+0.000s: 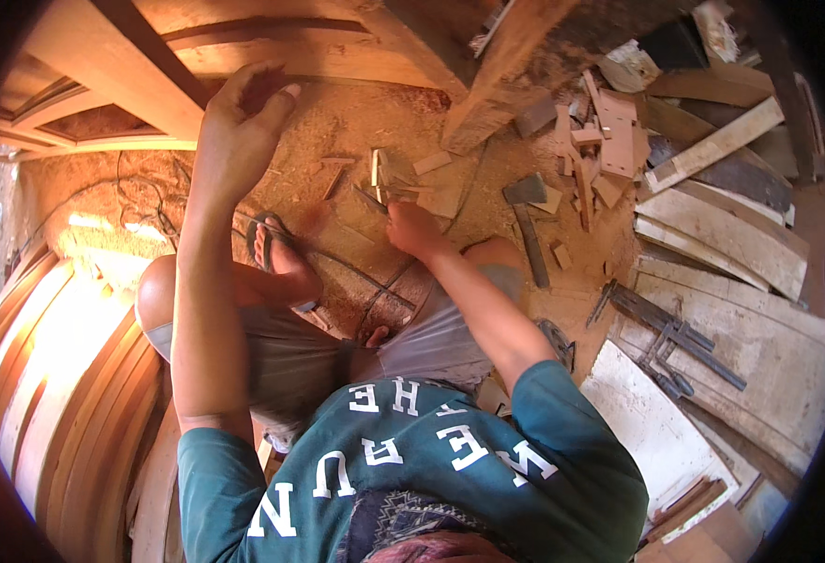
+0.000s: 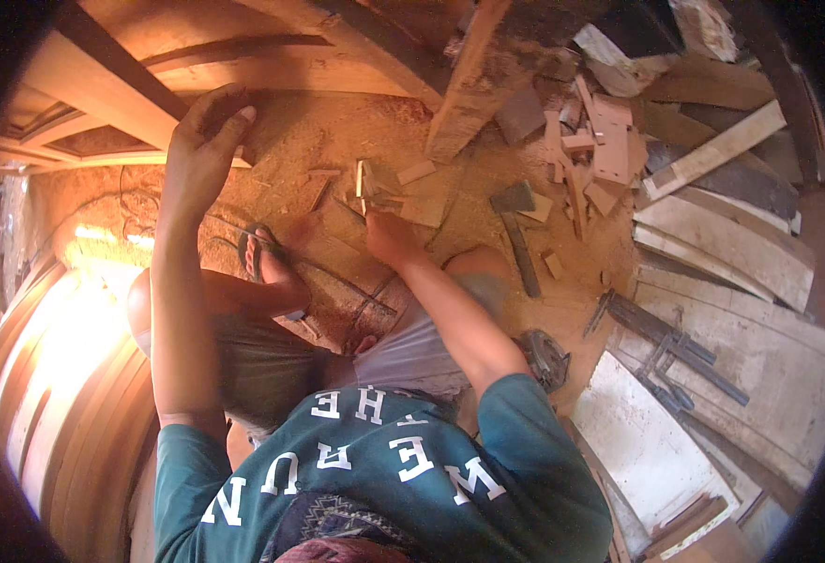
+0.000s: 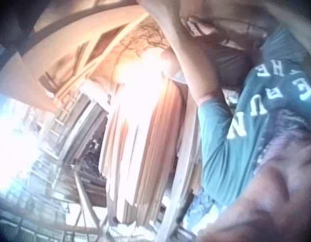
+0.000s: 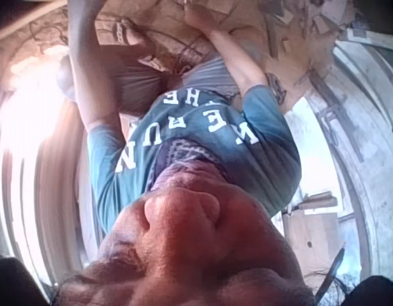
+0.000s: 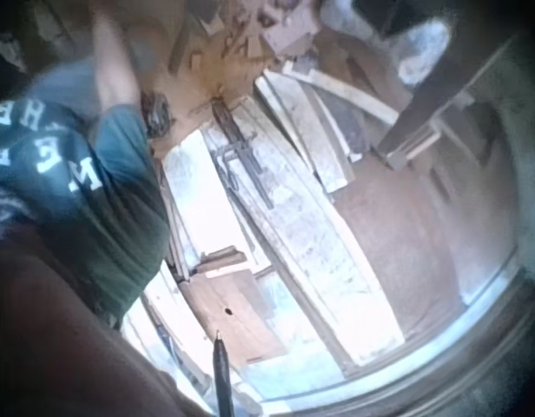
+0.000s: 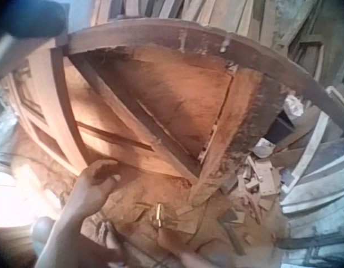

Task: The person shapes wood using a chisel and an axe, then picks up wood shavings from the floor by hand.

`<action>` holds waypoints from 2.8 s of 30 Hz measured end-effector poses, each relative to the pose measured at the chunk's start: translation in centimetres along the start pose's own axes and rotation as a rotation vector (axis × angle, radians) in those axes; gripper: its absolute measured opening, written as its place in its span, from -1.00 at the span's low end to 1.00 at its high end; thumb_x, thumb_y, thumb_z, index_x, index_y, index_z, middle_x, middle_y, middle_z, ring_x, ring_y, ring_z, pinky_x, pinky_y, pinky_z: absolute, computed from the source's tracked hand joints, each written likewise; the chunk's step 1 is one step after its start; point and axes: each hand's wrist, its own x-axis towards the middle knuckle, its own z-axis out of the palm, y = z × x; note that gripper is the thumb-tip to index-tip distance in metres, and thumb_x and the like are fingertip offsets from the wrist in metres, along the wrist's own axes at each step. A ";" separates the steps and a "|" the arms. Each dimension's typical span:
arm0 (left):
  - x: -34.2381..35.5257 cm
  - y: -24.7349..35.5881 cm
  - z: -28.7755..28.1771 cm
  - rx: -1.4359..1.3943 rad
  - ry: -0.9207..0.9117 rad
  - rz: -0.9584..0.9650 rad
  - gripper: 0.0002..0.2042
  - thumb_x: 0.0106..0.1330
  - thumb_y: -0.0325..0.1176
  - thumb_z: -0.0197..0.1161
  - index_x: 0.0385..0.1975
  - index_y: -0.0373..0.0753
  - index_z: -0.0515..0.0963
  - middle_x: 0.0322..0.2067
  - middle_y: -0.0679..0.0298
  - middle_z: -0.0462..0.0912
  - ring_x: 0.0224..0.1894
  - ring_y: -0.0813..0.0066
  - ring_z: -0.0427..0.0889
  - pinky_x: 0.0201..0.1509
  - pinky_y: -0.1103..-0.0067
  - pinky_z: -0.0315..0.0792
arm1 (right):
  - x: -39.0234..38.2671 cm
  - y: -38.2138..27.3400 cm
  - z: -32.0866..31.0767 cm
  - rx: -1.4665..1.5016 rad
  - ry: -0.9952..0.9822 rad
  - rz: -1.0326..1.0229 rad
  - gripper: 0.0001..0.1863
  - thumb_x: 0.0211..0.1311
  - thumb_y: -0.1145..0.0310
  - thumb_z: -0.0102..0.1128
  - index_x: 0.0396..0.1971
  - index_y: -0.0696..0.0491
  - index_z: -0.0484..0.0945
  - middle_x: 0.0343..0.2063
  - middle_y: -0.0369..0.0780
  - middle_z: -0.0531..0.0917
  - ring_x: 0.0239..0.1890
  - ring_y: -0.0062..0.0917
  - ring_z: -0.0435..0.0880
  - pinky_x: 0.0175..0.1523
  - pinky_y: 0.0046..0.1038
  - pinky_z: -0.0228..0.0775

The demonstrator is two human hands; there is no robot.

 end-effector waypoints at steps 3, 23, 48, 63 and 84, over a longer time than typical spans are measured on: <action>-1.1 0.5 -0.8 0.032 0.019 -0.055 -0.57 0.35 -0.23 0.33 0.14 -0.35 0.57 -0.03 0.08 0.72 -0.08 0.40 0.64 0.09 0.51 0.48 | 2.2 -2.0 4.5 0.028 -0.072 -0.043 -0.71 0.18 0.24 0.32 -0.29 0.18 0.59 -0.27 0.12 0.69 -0.13 0.05 0.69 -0.04 -0.01 0.54; -4.8 -11.9 10.2 0.106 -0.604 -0.338 -0.81 0.33 -0.31 0.27 -0.19 -0.25 0.70 -0.31 0.01 0.73 -0.21 0.20 0.73 -0.10 0.35 0.56 | -4.0 -5.6 -8.3 1.357 0.025 0.186 -0.83 0.23 0.56 0.39 -0.25 0.12 0.56 -0.51 -0.32 0.61 -0.58 -0.67 0.53 -0.50 -0.54 0.38; -8.2 -15.3 17.8 -0.254 -0.686 -0.242 -0.86 0.40 -0.45 0.30 -0.12 -0.32 0.59 -0.36 0.28 0.69 -0.30 0.59 0.63 -0.20 0.56 0.57 | -8.6 -4.4 -7.8 1.166 0.560 0.280 -0.88 0.32 0.46 0.33 -0.42 0.17 0.68 -0.60 -0.36 0.62 -0.60 -0.72 0.49 -0.51 -0.59 0.23; -0.5 -7.8 11.4 0.488 -0.692 -0.229 -0.29 0.22 -0.25 0.46 0.39 -0.20 0.33 0.34 -0.11 0.40 0.35 -0.10 0.42 0.43 0.30 0.33 | -7.0 2.3 -13.4 0.330 0.308 0.286 -0.55 0.30 0.14 0.35 -0.09 0.26 0.60 -0.27 0.06 0.73 -0.10 -0.12 0.75 -0.11 -0.24 0.52; -1.6 -7.9 10.6 -0.053 -0.179 -0.001 -0.63 0.20 -0.52 0.46 0.02 -0.17 0.61 -0.08 0.26 0.72 0.00 0.53 0.65 0.14 0.55 0.50 | 7.1 8.3 -3.2 0.119 0.257 0.171 -0.57 0.41 0.45 0.11 0.25 0.14 0.47 0.19 -0.05 0.55 0.20 -0.17 0.54 0.16 -0.18 0.54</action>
